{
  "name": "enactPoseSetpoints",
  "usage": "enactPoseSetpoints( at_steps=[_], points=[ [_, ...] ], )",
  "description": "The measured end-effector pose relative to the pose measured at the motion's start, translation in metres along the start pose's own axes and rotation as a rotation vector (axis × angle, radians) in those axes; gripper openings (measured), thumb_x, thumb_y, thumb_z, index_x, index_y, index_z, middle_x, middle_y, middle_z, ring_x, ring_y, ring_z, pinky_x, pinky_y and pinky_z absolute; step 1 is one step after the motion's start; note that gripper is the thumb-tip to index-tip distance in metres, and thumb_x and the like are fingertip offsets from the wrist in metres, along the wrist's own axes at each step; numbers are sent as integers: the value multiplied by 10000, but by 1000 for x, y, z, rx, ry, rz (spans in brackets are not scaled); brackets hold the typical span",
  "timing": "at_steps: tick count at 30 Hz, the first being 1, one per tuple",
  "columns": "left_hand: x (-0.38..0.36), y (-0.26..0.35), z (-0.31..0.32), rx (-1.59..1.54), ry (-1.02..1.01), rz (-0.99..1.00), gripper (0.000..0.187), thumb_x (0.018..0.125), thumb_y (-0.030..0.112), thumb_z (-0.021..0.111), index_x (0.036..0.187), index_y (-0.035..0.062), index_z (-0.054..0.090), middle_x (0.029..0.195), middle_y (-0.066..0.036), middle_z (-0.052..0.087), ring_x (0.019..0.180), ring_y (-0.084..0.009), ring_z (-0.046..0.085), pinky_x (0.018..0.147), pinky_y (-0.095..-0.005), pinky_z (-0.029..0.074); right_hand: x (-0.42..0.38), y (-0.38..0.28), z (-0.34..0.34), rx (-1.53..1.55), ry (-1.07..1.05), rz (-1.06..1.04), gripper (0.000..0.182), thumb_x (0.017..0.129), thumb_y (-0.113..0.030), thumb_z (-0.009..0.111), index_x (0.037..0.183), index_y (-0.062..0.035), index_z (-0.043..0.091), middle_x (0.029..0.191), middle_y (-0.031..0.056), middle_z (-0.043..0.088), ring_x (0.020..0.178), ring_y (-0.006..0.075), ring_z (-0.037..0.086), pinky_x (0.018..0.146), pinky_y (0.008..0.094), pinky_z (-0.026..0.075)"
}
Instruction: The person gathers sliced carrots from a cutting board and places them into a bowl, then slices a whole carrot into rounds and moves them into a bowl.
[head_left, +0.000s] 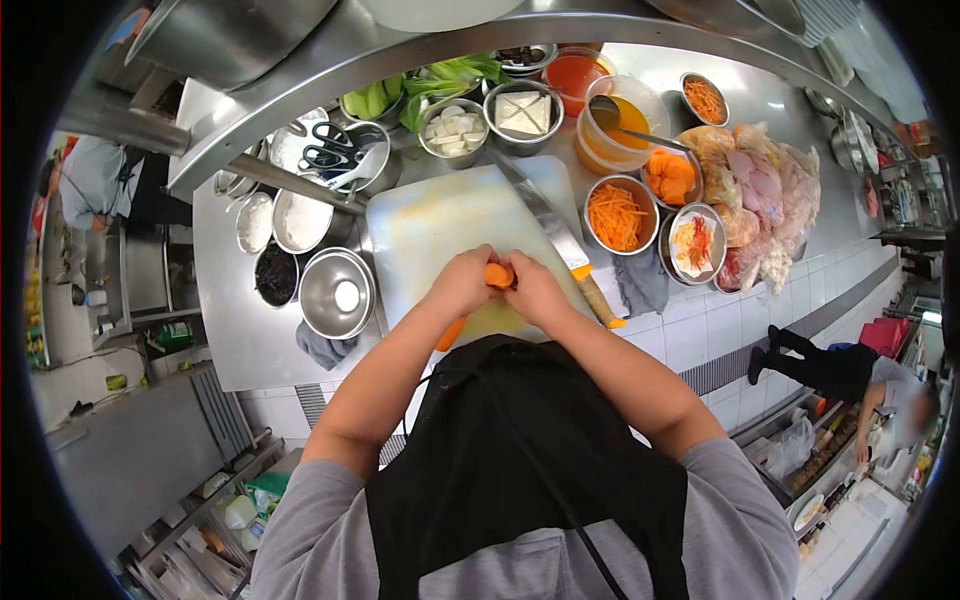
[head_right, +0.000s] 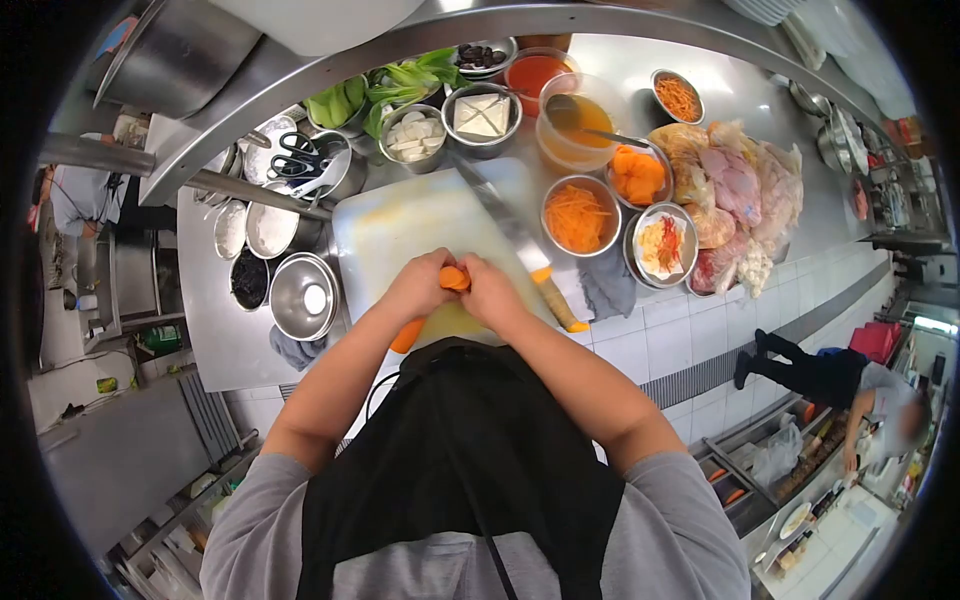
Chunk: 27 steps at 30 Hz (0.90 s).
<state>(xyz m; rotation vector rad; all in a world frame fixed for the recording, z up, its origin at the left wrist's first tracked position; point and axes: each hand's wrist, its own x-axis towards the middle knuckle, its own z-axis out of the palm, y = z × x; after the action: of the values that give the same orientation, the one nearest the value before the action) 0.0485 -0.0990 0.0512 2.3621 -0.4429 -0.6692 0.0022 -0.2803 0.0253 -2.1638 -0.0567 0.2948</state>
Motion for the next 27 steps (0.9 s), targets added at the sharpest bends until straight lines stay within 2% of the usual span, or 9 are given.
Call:
enactPoseSetpoints(
  at_steps=[4, 7, 9, 10, 12, 16, 18, 20, 27],
  points=[
    [4, 4, 0, -13, 28, -40, 446, 770, 124, 915, 1144, 43, 686, 1132, -207, 768, 1105, -421, 720, 952, -488, 577, 2, 0, -1, 66, 3, -7, 381, 864, -17, 783, 1218, -16, 642, 1135, 246, 756, 1063, 432, 735, 932, 467, 592],
    [5, 10, -5, -5, 33, -47, 455, 772, 128, 917, 1161, 42, 695, 1130, -204, 779, 1089, -421, 735, 936, -479, 589, 4, 2, -7, 137, -29, 50, 371, 875, -17, 779, 1221, -17, 645, 1115, 203, 769, 1000, 360, 764, 894, 436, 603],
    [7, 19, -9, -38, 21, -78, 456, 772, 130, 915, 1163, 42, 697, 1118, -205, 784, 1075, -424, 741, 927, -477, 594, 2, 0, -15, 272, -20, 56, 341, 888, -12, 779, 1202, -14, 647, 1068, 135, 774, 921, 243, 759, 850, 372, 605],
    [9, 25, -11, -40, 15, -80, 455, 774, 133, 913, 1167, 45, 699, 1106, -204, 787, 1061, -425, 746, 921, -475, 596, 0, -1, -22, 273, -16, 57, 341, 888, -12, 779, 1202, -14, 647, 1068, 135, 774, 921, 243, 759, 850, 372, 605],
    [15, 42, -17, -42, 10, -78, 455, 777, 137, 911, 1171, 48, 701, 1094, -204, 791, 1048, -425, 750, 914, -473, 599, -2, -5, -40, 350, -31, 107, 339, 889, 2, 783, 1200, -20, 648, 1015, 77, 753, 883, 149, 719, 819, 322, 598],
    [31, 99, -32, -30, -43, -16, 453, 777, 143, 912, 1168, 54, 702, 1094, -199, 789, 1043, -413, 754, 905, -475, 596, -13, -12, -95, 388, 5, 112, 364, 882, 34, 776, 1214, -24, 639, 1013, 65, 727, 860, 124, 695, 779, 301, 592],
    [48, 128, -30, -25, -67, 19, 455, 774, 141, 913, 1167, 54, 702, 1103, -196, 786, 1049, -406, 753, 905, -474, 594, -19, 2, -126, 606, 3, 166, 375, 862, 2, 784, 1212, -21, 651, 1014, 78, 741, 873, 137, 714, 781, 324, 599],
    [73, 157, -22, -68, -82, 171, 463, 765, 145, 914, 1163, 49, 699, 1129, -196, 774, 1077, -402, 746, 915, -471, 589, -23, 22, -162, 598, 57, 150, 379, 858, 3, 790, 1210, -20, 651, 1012, 72, 730, 856, 133, 705, 760, 319, 594],
    [207, 270, 31, -9, -57, 266, 530, 770, 189, 920, 1229, 51, 696, 1207, -208, 757, 1161, -409, 724, 972, -481, 576, 4, 92, -314, 398, 245, 157, 433, 812, 50, 786, 1220, 5, 648, 987, 72, 722, 805, 136, 695, 721, 301, 593]
  ],
)
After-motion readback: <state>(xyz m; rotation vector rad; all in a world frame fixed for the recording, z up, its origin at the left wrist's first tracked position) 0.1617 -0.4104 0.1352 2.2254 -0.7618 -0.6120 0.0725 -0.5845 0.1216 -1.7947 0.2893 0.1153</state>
